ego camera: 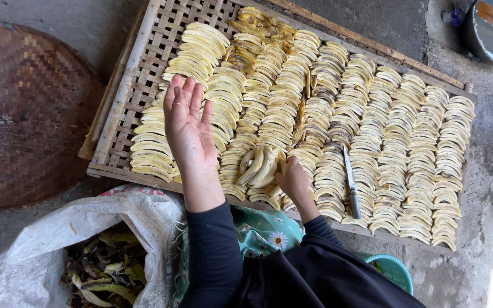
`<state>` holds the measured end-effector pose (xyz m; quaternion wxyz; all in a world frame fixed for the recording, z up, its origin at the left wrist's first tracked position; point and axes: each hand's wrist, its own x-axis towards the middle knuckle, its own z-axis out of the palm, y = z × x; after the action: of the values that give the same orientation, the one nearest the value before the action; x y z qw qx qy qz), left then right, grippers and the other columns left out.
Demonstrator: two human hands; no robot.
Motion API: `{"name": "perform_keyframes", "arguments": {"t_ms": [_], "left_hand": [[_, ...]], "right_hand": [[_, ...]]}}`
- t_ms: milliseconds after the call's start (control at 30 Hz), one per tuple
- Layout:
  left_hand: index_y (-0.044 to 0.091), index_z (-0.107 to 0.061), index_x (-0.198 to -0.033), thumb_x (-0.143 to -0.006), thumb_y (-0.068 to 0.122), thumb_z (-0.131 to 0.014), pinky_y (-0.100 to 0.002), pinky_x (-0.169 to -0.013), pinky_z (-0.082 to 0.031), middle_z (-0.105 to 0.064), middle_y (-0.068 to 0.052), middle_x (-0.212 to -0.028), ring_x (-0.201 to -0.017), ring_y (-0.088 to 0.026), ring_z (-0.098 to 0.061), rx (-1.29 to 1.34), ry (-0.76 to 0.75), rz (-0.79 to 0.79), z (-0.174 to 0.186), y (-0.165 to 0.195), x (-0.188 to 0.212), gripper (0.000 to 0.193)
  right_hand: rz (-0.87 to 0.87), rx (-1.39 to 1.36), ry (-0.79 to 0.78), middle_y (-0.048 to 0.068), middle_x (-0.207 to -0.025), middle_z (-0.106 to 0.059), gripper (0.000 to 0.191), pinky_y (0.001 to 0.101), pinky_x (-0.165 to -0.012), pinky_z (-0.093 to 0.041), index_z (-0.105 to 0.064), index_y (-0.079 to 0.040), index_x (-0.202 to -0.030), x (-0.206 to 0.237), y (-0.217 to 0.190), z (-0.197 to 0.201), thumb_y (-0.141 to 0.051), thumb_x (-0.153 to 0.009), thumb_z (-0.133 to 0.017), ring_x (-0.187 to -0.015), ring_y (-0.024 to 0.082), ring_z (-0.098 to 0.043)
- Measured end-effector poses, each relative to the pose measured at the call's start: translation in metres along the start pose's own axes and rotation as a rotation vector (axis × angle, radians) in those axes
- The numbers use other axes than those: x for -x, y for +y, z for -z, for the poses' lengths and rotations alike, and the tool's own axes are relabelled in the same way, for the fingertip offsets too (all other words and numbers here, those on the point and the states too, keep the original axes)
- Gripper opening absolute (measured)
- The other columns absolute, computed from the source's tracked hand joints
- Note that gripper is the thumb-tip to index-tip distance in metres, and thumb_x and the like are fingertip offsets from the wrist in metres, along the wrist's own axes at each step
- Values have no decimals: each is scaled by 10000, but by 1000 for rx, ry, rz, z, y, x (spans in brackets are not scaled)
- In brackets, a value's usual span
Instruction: The person sits on the ground arranging peeled, split banana pieces in rows on slatted wooden drying trays, discards scraps into a sack, empties a collector bowl of peels into the sack, then peels whole ripe bananas with a knife over a green basin and lays the split pieces onto the trays.
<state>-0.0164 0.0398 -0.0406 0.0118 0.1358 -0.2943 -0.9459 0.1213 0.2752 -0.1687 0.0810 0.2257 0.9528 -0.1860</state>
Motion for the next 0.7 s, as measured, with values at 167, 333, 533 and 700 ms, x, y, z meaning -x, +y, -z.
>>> {"name": "perform_keyframes", "arguments": {"t_ms": [167, 333, 533, 700], "left_hand": [[119, -473, -1504, -1001, 409, -631, -447, -1151, -355, -571, -82, -1447, -1365, -215, -519, -49, -51, 17, -5, 7, 1, 602], [113, -439, -1490, -985, 440, -625, -464, -1114, -468, -527, -93, -1447, -1380, -235, -513, -547, -290, 25, -17, -6, 7, 630], [23, -452, -1441, -843, 282, -856, -454, -1064, -483, -550, -225, -1448, -1318, -318, -545, -1134, -956, -188, -27, -42, 17, 767], [76, -646, -1309, -981, 244, -716, -346, -907, -622, -771, -126, -1213, -1054, -204, -763, -1124, -572, 33, -19, -45, 1, 375]], "right_hand": [[-72, -566, -211, 202, -925, -736, 292, 415, -697, -588, -692, 37, -1095, -20, 42, 3, -126, -855, -725, -774, 310, -699], [33, -1136, -414, 91, -1002, -733, 189, 295, -765, -601, -681, 24, -1098, -27, 59, 27, 7, -911, -695, -863, 156, -712], [440, -1209, -399, 70, -1055, -709, 280, 273, -860, -595, -649, -1, -1180, -40, -6, 112, -2, -912, -729, -953, 127, -695], [671, -926, -242, 61, -1105, -709, 319, 238, -898, -581, -647, 16, -1205, -68, -95, 161, 23, -904, -750, -994, 90, -675]]}}
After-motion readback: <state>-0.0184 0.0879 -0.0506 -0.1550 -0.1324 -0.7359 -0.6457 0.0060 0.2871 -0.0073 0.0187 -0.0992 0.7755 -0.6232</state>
